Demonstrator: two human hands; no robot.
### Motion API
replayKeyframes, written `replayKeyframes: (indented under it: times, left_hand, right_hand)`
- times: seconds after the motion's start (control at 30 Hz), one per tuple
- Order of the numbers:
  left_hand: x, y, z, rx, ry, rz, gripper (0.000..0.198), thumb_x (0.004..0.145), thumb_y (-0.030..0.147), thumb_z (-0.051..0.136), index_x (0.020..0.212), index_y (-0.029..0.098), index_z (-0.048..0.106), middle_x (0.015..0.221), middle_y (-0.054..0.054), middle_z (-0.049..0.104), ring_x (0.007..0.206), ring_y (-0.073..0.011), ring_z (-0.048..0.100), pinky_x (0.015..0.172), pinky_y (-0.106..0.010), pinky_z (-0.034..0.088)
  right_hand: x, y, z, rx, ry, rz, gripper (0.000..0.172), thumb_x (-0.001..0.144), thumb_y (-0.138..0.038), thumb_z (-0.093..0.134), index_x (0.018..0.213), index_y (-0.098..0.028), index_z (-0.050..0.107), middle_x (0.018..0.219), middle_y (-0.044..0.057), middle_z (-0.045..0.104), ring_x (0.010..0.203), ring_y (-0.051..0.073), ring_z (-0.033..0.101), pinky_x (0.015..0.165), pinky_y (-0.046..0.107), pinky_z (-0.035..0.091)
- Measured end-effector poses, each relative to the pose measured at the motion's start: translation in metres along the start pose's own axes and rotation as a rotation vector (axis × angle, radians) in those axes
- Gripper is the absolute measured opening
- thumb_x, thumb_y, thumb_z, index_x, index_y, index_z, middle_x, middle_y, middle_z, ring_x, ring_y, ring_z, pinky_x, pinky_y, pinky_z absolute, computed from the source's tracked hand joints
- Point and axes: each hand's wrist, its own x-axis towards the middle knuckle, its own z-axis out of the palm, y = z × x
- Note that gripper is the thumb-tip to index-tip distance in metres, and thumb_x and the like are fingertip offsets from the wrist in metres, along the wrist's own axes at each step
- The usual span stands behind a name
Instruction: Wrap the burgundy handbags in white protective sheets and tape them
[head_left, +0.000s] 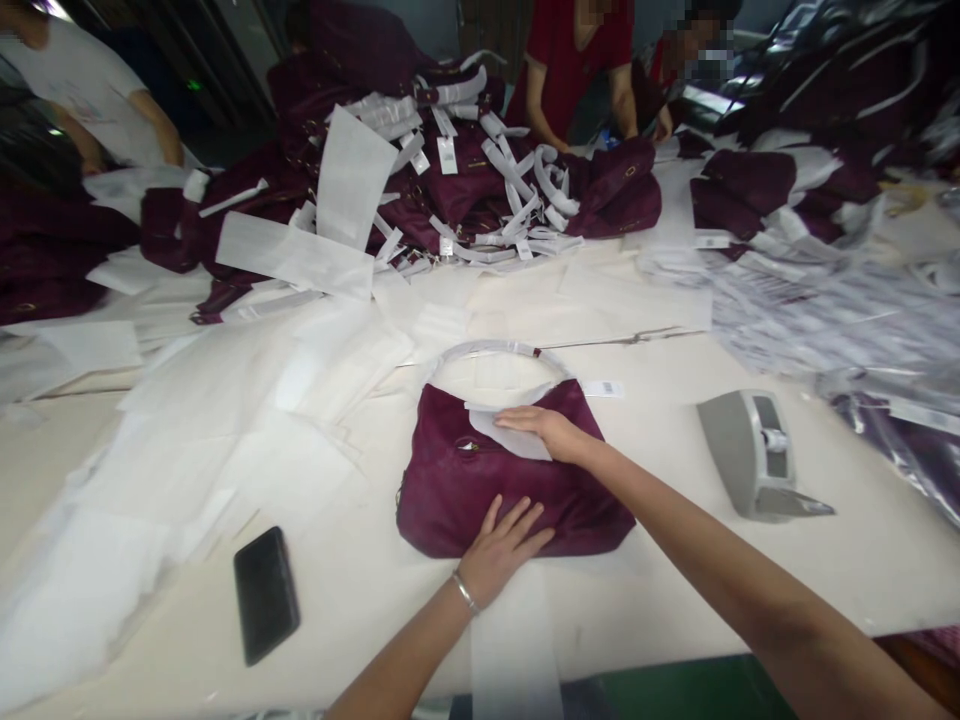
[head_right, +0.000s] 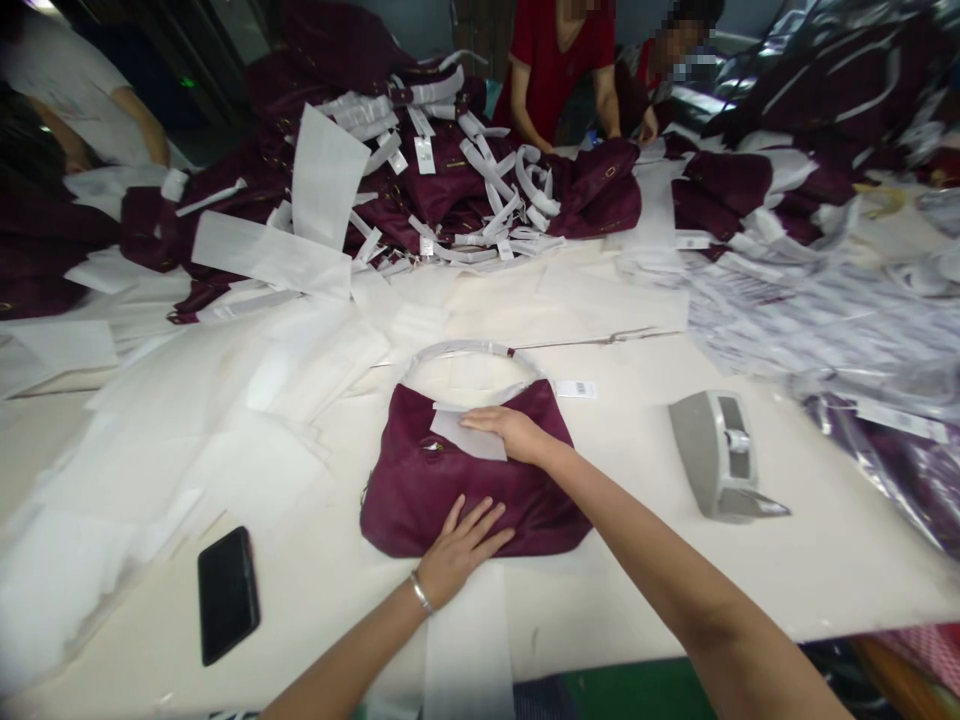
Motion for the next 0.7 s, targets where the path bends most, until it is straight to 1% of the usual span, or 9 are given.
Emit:
replayKeyframes:
  times: [0.07, 0.13, 0.17, 0.23, 0.3, 0.37, 0.53, 0.6, 0.7]
  left_hand:
    - [0.0, 0.0, 0.0, -0.002, 0.015, 0.005, 0.055, 0.096, 0.013, 0.041, 0.148, 0.031, 0.032, 0.16, -0.002, 0.023, 0.148, -0.0243, 0.017, 0.118, -0.056, 0.024]
    - [0.0, 0.0, 0.0, -0.01, 0.029, 0.007, 0.053, 0.098, 0.016, 0.04, 0.148, 0.03, 0.032, 0.159, -0.003, 0.026, 0.148, -0.0243, 0.018, 0.118, -0.056, 0.023]
    - [0.0, 0.0, 0.001, -0.016, 0.033, 0.006, 0.052, 0.098, 0.017, 0.039, 0.148, 0.03, 0.031, 0.159, -0.003, 0.026, 0.148, -0.0243, 0.019, 0.118, -0.056, 0.022]
    - [0.0, 0.0, 0.002, -0.033, 0.03, 0.003, 0.054, 0.097, 0.014, 0.038, 0.149, 0.03, 0.03, 0.158, -0.004, 0.027, 0.148, -0.0243, 0.018, 0.118, -0.056, 0.022]
    - [-0.001, -0.001, 0.005, -0.062, 0.018, 0.001, 0.058, 0.096, 0.009, 0.038, 0.149, 0.03, 0.028, 0.158, -0.004, 0.028, 0.148, -0.024, 0.017, 0.118, -0.057, 0.021]
    - [-0.002, -0.001, 0.007, -0.104, 0.012, 0.002, 0.061, 0.094, 0.006, 0.037, 0.149, 0.03, 0.027, 0.157, -0.005, 0.031, 0.148, -0.0232, 0.016, 0.118, -0.057, 0.02]
    - [-0.004, -0.001, 0.014, -0.208, 0.054, -0.016, 0.061, 0.093, 0.005, 0.038, 0.149, 0.03, 0.03, 0.152, -0.006, 0.041, 0.146, -0.0213, 0.026, 0.119, -0.056, 0.02]
    - [-0.005, -0.002, 0.016, -0.229, 0.065, -0.016, 0.06, 0.093, 0.005, 0.038, 0.148, 0.028, 0.033, 0.151, -0.006, 0.043, 0.145, -0.021, 0.027, 0.119, -0.056, 0.02]
    - [-0.006, -0.004, 0.016, -0.231, 0.066, 0.008, 0.06, 0.091, 0.001, 0.036, 0.146, 0.025, 0.036, 0.151, -0.006, 0.042, 0.146, -0.0208, 0.024, 0.119, -0.055, 0.021]
  right_hand:
    - [-0.013, -0.014, 0.014, -0.16, -0.032, 0.02, 0.05, 0.09, -0.015, 0.051, 0.14, -0.025, 0.05, 0.143, 0.009, 0.052, 0.134, 0.022, 0.046, 0.114, 0.047, 0.033]
    - [-0.021, -0.025, 0.026, -0.298, -0.069, 0.054, 0.063, 0.085, -0.004, 0.048, 0.145, -0.025, 0.042, 0.148, 0.009, 0.046, 0.139, 0.022, 0.038, 0.116, 0.05, 0.028]
    - [-0.023, -0.03, 0.031, -0.352, -0.074, 0.079, 0.07, 0.082, 0.001, 0.046, 0.147, -0.025, 0.039, 0.15, 0.009, 0.042, 0.141, 0.022, 0.035, 0.117, 0.05, 0.027]
    - [-0.027, -0.039, 0.04, -0.43, -0.069, 0.124, 0.077, 0.077, 0.005, 0.044, 0.149, -0.023, 0.035, 0.153, 0.009, 0.038, 0.144, 0.021, 0.029, 0.118, 0.048, 0.025]
    - [-0.029, -0.047, 0.049, -0.479, -0.054, 0.155, 0.078, 0.076, 0.002, 0.046, 0.149, -0.021, 0.034, 0.154, 0.009, 0.036, 0.145, 0.021, 0.027, 0.119, 0.047, 0.025]
    - [-0.033, -0.055, 0.059, -0.519, -0.023, 0.18, 0.074, 0.079, -0.001, 0.048, 0.149, -0.02, 0.034, 0.155, 0.009, 0.036, 0.145, 0.022, 0.026, 0.119, 0.048, 0.024]
    - [-0.051, -0.068, 0.084, -0.617, 0.061, 0.198, 0.062, 0.087, -0.008, 0.045, 0.147, -0.018, 0.037, 0.155, 0.01, 0.035, 0.146, 0.025, 0.022, 0.119, 0.051, 0.022]
    - [-0.058, -0.069, 0.087, -0.638, 0.062, 0.192, 0.061, 0.087, -0.008, 0.045, 0.147, -0.018, 0.038, 0.155, 0.009, 0.035, 0.147, 0.025, 0.021, 0.119, 0.05, 0.022]
    - [-0.065, -0.069, 0.085, -0.644, 0.029, 0.154, 0.06, 0.087, -0.008, 0.046, 0.146, -0.017, 0.039, 0.154, 0.009, 0.036, 0.147, 0.024, 0.021, 0.119, 0.049, 0.023]
